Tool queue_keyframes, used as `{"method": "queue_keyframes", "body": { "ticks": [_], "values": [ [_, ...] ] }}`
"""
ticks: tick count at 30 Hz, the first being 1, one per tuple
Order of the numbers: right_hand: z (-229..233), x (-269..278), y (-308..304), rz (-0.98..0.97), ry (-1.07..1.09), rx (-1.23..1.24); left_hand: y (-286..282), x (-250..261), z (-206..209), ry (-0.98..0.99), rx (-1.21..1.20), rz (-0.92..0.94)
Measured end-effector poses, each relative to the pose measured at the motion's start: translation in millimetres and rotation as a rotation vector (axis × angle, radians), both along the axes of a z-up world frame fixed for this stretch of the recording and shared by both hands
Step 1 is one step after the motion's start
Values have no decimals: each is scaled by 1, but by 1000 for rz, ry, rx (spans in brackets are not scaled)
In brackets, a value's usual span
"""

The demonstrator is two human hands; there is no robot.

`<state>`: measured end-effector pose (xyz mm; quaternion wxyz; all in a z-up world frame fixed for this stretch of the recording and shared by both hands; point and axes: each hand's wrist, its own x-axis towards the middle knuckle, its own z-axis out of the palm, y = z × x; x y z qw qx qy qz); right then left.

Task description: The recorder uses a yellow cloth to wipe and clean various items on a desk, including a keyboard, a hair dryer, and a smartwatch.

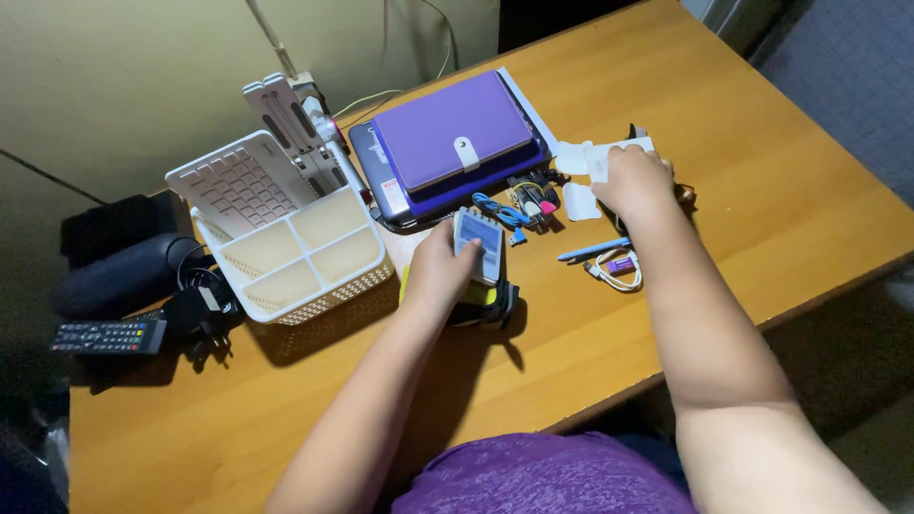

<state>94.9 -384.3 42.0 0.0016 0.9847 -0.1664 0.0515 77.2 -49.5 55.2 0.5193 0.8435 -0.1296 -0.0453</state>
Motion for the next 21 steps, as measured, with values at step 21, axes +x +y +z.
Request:
{"method": "queue_keyframes", "body": {
  "ticks": [21],
  "values": [
    [24,-7,-7,309,-119,1356,-102,43,-12,486,-1041,-148]
  ]
}}
